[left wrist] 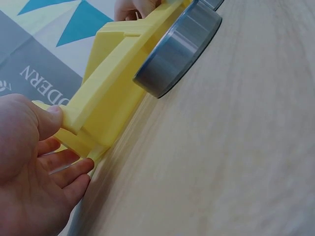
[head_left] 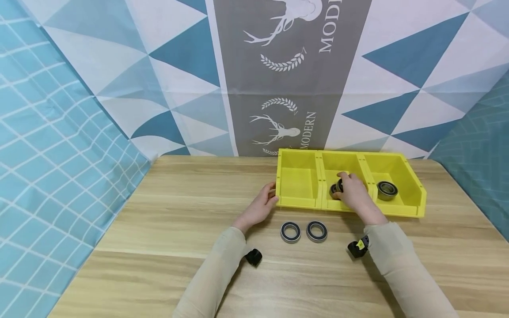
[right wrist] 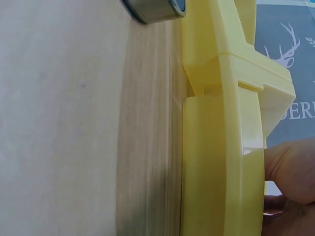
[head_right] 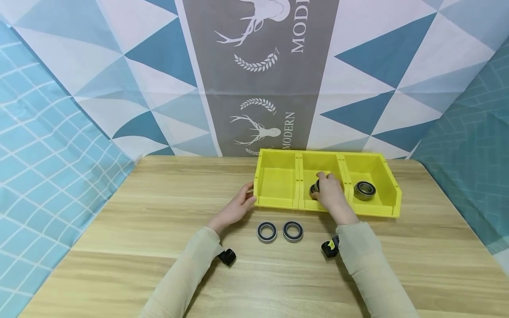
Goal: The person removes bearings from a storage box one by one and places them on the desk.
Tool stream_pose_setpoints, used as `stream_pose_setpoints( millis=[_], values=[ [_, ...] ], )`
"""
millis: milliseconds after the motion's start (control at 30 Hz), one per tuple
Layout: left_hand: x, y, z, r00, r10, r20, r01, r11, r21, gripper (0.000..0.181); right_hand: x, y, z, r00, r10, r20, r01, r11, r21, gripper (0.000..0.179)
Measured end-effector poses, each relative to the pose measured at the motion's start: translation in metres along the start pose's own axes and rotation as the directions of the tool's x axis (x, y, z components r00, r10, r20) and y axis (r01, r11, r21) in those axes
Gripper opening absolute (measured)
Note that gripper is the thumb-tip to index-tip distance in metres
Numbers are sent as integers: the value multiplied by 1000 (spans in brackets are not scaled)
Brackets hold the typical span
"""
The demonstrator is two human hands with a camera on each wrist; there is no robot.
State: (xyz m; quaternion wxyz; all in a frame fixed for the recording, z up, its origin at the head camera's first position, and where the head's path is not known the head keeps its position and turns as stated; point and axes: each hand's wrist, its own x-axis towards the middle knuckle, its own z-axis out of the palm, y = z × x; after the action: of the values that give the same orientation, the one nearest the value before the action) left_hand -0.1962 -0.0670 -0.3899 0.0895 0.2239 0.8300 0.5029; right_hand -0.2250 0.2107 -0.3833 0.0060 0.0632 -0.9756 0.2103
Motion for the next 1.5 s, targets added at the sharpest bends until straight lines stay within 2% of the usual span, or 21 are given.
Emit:
stream_pose_setpoints(
  millis=[367, 833, 1133, 1500],
  values=[
    [1, 1, 0, 1000, -15, 4, 15, 1000, -5, 50, -6, -2, -3, 995, -27, -98, 27, 1000, 1, 56],
    [2, -2, 1, 1000, -17, 9, 18, 1000, -15, 50, -15, -4, -1, 976, -74, -206, 78, 997, 13, 46],
    [16, -36, 9, 1000, -13, -18, 13, 1000, 9, 51, -20, -8, -7, 973, -68, -222, 67, 998, -9, 40],
    [17, -38, 9, 999, -31, -25, 32, 999, 24, 52, -30, -13, -10, 978, -73, -195, 75, 997, 0, 44]
  ],
)
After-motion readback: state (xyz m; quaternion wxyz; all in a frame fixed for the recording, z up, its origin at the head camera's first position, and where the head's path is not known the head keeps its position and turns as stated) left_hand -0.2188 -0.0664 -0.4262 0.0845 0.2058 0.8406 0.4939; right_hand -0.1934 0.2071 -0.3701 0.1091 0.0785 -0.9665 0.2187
